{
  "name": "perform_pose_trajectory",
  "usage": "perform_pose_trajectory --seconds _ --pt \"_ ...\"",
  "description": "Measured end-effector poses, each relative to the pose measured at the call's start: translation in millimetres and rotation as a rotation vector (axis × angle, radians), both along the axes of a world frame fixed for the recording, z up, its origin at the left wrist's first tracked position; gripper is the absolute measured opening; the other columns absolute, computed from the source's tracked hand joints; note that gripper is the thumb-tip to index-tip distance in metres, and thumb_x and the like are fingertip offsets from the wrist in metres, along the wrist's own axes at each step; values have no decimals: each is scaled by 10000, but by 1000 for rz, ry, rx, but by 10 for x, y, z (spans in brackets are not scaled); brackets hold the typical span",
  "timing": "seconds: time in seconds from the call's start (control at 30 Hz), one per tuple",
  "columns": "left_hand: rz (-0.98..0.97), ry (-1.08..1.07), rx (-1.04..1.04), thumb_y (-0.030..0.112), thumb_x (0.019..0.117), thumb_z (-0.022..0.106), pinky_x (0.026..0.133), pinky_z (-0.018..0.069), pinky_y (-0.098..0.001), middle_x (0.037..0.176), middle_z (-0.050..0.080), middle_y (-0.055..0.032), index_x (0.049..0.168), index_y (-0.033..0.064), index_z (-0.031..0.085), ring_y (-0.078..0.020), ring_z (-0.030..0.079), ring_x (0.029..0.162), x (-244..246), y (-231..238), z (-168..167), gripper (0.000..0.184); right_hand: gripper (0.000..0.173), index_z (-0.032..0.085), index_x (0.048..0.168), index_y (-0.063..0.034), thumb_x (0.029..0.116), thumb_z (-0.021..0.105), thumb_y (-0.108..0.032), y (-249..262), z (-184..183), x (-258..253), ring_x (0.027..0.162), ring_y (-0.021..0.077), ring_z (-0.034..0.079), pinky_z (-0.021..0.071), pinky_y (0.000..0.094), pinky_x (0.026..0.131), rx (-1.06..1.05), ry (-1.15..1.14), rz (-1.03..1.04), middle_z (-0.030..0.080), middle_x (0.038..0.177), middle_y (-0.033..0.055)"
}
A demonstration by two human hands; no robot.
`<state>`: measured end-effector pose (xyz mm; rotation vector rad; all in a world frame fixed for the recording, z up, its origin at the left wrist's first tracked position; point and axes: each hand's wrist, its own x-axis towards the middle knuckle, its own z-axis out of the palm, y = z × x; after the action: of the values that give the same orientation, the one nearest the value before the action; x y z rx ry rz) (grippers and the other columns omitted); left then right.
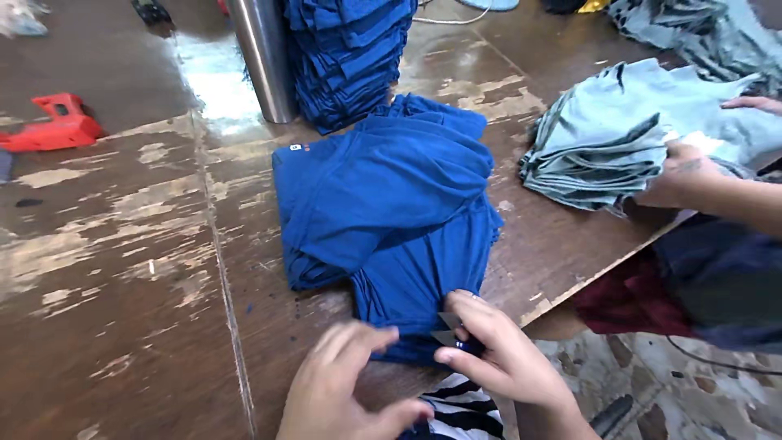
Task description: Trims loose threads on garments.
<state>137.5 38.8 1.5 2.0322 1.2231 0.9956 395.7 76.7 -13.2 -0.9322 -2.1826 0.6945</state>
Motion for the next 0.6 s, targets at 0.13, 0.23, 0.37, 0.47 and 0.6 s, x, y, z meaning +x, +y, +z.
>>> perform_pose_trajectory --seconds 0.13,0.23,0.37,0.47,0.6 --pt "366 121 98 155 787 635 746 558 -394 1006 714 -85 1298 124 714 -216 676 889 361 260 -84 518 116 542 889 -42 880 635 -110 10 109 -54 834 106 555 474 177 756 197 99 -117 568 896 94" --pt "272 -435 -69 -28 940 451 891 567 -200 1164 736 -35 1237 -3 687 -26 685 1035 232 384 146 380 194 566 978 -45 881 652 -189 165 323 170 833 40 582 489 159 718 364 134 -395 620 962 63" --pt "246 -685 -135 13 1004 401 905 572 -257 1184 721 31 1281 86 681 -56 683 1038 194 534 466 400 206 562 970 -232 894 696 -96 244 741 20 1086 29 641 560 214 888 475 517 -332 629 1255 -112" --pt "309 -757 -161 212 1089 357 1106 460 -345 1566 456 16 1582 150 351 -102 506 1370 232 674 630 497 244 588 999 -208 903 664 4 272 835 -213 1327 279 581 602 447 1005 406 707 -139 514 1478 28" --pt "257 -749 -13 362 1086 425 1182 386 -355 1661 304 47 1613 187 279 -123 380 1477 197 441 712 574 140 553 1047 -178 957 635 -109 190 492 -175 1185 227 660 629 401 920 188 550 -21 565 1371 46"
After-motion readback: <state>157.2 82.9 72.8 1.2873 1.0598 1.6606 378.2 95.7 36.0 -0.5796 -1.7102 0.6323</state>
